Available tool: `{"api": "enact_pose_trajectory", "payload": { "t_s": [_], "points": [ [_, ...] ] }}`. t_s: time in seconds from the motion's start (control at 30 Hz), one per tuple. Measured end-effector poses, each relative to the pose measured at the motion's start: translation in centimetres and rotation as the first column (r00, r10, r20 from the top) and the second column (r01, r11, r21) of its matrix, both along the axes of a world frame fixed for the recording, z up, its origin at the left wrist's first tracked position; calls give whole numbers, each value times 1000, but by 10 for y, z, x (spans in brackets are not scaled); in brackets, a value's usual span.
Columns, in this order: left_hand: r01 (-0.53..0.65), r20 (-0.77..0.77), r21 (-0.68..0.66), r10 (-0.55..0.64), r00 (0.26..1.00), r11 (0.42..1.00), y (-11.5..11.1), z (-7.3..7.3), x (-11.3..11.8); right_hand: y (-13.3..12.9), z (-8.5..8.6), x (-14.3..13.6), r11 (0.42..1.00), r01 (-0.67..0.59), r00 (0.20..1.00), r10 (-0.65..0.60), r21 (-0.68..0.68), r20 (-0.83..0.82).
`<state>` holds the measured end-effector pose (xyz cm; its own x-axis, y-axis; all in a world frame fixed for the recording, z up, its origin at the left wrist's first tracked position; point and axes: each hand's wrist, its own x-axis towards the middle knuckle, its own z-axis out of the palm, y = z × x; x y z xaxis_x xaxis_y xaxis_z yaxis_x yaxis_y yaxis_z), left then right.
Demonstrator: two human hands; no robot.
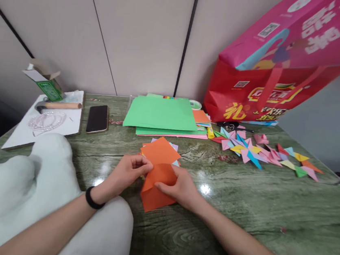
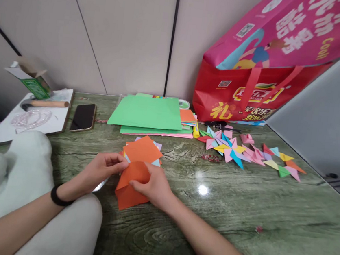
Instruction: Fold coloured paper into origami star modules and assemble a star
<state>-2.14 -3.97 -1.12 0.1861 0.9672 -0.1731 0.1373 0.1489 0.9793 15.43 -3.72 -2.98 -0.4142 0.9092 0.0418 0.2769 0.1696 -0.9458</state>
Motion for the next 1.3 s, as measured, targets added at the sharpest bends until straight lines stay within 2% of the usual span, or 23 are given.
{"api": "enact_pose_trajectory", "payload": {
  "t_s": [0.27, 0.53, 0.73, 0.87, 1.03, 1.2, 1.3],
  "points": [
    [101, -113, -104, -113, 987, 989, -1, 2, 0, 1, 1, -1, 999, 29, 1000, -29, -34, -4],
    [92, -94, -55, -97, 991, 994, -2, -1, -1, 0, 3, -1, 995, 35, 998, -39, -94, -44],
    [185, -55, -108, -192, 980, 977, 0, -2, 0, 3, 0, 0, 992, 102, 991, -107, -70, -79],
    [150, -67, -72, -155, 986, 986, 0, -2, 0, 4, 0, -1, 989, 126, 982, -136, -77, -133],
    [135, -67, -32, -137, 988, 990, -2, 1, 0, 3, -2, 0, 988, 125, 984, -136, -94, -114],
    [217, -84, -31, -219, 972, 976, -2, 3, 1, 7, 1, 5, 990, 141, 985, -141, 0, -97],
    [269, -128, -3, -267, 955, 963, -3, 4, 3, 7, 3, 5, 996, 92, 987, -92, -7, -132]
  ]
}}
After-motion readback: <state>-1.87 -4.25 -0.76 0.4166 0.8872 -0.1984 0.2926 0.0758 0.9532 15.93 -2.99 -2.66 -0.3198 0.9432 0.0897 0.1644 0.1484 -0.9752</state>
